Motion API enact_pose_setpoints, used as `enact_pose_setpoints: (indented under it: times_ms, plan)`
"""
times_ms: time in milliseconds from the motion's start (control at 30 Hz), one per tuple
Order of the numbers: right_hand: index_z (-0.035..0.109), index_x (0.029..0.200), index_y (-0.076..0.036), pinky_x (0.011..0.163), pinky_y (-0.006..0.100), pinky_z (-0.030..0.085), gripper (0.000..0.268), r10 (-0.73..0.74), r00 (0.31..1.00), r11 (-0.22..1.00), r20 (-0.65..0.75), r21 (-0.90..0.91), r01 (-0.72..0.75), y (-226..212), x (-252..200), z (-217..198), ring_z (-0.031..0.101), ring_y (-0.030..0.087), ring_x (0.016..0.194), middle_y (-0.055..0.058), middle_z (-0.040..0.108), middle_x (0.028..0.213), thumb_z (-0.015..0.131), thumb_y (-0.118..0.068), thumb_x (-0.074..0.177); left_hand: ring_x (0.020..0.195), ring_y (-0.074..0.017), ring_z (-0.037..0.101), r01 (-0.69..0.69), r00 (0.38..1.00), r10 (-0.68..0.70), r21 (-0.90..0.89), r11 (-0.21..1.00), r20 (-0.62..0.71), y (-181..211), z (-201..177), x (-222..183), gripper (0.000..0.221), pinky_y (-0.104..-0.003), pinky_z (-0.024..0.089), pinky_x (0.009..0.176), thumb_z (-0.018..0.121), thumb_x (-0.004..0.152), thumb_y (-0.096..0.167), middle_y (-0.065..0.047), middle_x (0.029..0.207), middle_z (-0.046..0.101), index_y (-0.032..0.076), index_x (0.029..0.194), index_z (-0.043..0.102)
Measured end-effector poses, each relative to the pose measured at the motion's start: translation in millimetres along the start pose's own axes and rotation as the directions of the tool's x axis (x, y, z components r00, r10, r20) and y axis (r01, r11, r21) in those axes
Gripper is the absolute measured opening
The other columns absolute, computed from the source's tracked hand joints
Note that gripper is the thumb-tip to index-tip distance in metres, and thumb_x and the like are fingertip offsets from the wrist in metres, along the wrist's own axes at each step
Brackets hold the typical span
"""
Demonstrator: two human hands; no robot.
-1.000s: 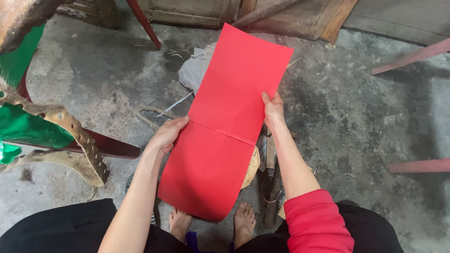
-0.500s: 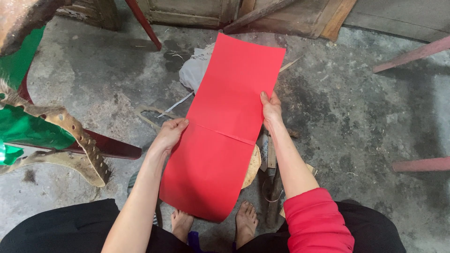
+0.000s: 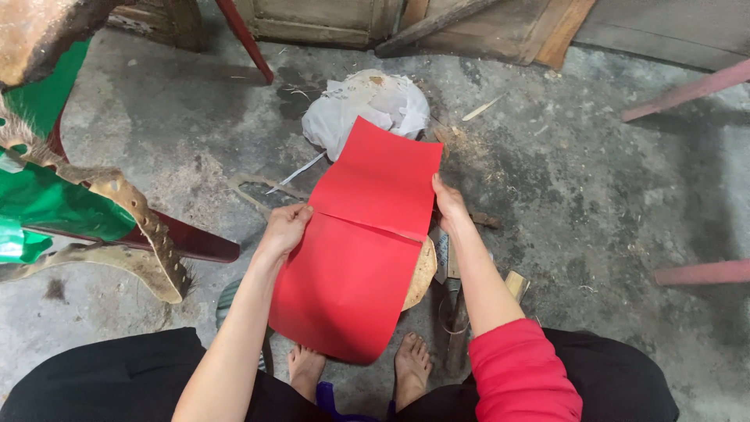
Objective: The person measures and folds sections of red fabric, using a measuring tape and marking a line by hand.
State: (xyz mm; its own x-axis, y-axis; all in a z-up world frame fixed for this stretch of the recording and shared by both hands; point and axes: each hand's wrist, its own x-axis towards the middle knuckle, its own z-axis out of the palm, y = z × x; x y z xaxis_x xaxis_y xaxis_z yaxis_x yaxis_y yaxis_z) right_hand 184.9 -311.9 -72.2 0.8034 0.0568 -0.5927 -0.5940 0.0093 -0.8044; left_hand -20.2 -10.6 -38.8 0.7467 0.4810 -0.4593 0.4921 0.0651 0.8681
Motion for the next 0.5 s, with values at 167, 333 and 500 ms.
enact_pose_setpoints:
  times_ms: [167,333,500]
  plan:
    - [0.073,0.116,-0.008,0.076,0.037,0.058,0.035,-0.234,0.955,0.930,-0.179,-0.326,0.167,8.1,-21.1,-25.4,0.071,0.022,0.093,0.016,0.075,0.106,0.061,-0.038,0.101,0.061,-0.0152,0.058,-0.002,1.000,0.002,0.004,1.000,0.002,42.4,4.2,-34.1,0.022,-0.026,0.046,0.051,0.062,0.098,0.021,-0.003,0.065,0.064,0.013,0.085,0.079]
    - [0.072,0.095,-0.011,0.049,0.027,0.053,0.022,-0.424,0.887,0.877,-0.183,-0.328,0.351,-52.5,-175.2,-12.1,0.063,0.017,0.048,0.007,0.069,0.062,0.057,-0.025,0.101,0.063,-0.0149,0.058,-0.006,1.000,0.006,0.040,0.999,0.003,-8.7,-0.8,9.2,0.023,-0.029,0.047,0.050,0.062,0.098,0.023,-0.005,0.067,0.066,0.014,0.086,0.080]
    - [0.074,0.098,0.002,0.044,0.033,0.060,0.034,-0.184,0.981,0.915,-0.059,-0.376,0.149,-22.2,-199.8,-13.2,0.075,0.025,0.059,0.020,0.076,0.079,0.066,-0.031,0.099,0.063,-0.0169,0.061,-0.008,1.000,0.008,0.034,0.999,0.002,-45.2,1.5,36.8,0.023,-0.030,0.048,0.051,0.062,0.098,0.022,-0.006,0.068,0.066,0.015,0.084,0.079]
